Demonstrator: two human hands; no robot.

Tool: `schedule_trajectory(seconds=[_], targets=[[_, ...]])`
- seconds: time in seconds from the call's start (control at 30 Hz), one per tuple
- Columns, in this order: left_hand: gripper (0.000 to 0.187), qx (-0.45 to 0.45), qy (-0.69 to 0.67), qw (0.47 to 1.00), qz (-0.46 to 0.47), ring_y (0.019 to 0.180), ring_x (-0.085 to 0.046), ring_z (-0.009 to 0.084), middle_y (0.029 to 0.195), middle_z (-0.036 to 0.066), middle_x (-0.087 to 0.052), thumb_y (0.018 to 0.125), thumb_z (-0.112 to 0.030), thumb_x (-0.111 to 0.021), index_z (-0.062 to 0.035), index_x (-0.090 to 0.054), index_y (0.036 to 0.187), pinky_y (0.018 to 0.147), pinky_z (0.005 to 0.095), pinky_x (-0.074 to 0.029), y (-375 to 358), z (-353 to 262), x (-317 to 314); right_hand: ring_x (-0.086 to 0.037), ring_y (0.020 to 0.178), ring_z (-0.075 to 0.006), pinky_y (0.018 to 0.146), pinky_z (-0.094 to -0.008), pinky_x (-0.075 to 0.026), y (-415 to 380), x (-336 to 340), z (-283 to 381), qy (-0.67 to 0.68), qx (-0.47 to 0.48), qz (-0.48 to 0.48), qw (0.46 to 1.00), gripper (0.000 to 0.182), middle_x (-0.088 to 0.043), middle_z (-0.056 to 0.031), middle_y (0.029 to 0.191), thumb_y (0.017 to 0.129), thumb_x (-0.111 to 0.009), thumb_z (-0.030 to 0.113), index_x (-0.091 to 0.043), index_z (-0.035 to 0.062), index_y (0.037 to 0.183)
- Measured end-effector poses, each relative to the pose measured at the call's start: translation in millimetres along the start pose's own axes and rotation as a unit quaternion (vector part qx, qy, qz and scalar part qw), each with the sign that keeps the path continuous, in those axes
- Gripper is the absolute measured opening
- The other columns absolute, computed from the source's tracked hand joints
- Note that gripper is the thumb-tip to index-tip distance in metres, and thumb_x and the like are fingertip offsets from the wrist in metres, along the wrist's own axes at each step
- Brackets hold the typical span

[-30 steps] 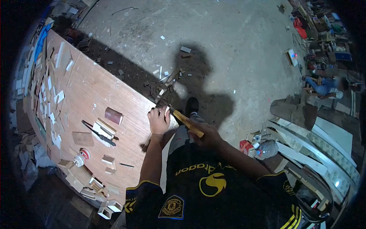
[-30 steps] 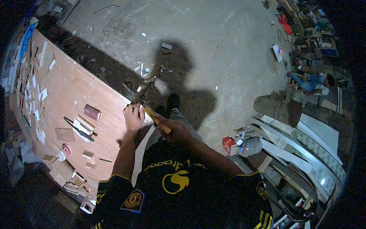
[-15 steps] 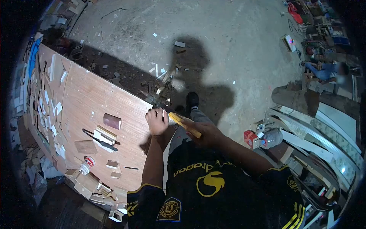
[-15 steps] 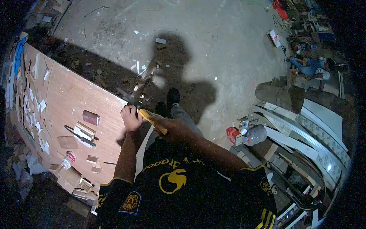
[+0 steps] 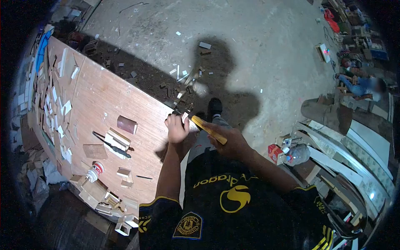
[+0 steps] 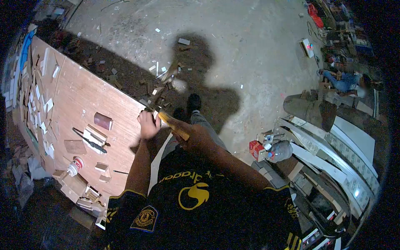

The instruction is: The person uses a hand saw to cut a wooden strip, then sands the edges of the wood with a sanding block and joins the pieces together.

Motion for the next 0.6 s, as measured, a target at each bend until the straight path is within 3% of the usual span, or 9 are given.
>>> schedule_trajectory(seconds=[0.23, 0.33, 0.6], targets=[[0.021, -0.021, 0.058, 0.997, 0.041, 0.087, -0.049, 0.0341, 0.089, 0.014, -0.050, 0.086, -0.025, -0.063, -0.0066, -0.054, 0.085, 0.074, 0.0480, -0.036, 6, -6, 6, -0.070, 0.088, -0.0351, 0.074, -0.0406, -0.055, -1, 1, 12, 0.001, -0.025, 0.001, 1.000, 0.047, -0.069, -0.0197, 0.102, 0.090, -0.065, 0.017, -0.052, 0.0185, 0.135], [0.026, -0.031, 0.073, 0.997, 0.019, 0.081, -0.049, 0.0338, 0.084, 0.014, -0.048, 0.086, -0.029, -0.063, -0.0069, -0.052, 0.079, 0.072, 0.0456, -0.037, 10, -11, 7, -0.070, 0.090, -0.0352, 0.075, -0.0398, -0.055, -4, 2, 19, 0.040, 0.023, -0.033, 0.998, 0.047, -0.069, -0.0193, 0.105, 0.090, -0.065, 0.017, -0.052, 0.0192, 0.135], [0.025, -0.019, 0.023, 0.999, 0.011, 0.083, -0.049, 0.0327, 0.086, 0.013, -0.049, 0.084, -0.028, -0.066, -0.0063, -0.054, 0.083, 0.073, 0.0455, -0.036, 8, -6, 7, -0.069, 0.095, -0.0328, 0.076, -0.0383, -0.057, -5, -9, 11, -0.009, 0.021, -0.041, 0.999, 0.048, -0.066, -0.0190, 0.115, 0.090, -0.064, 0.014, -0.050, 0.0175, 0.136]])
Point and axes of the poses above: each hand's wrist, its own y-axis towards the middle knuckle, its own x-axis out of the back of the hand, z = x × y, the point moved 3 cm from there along y, towards the middle knuckle
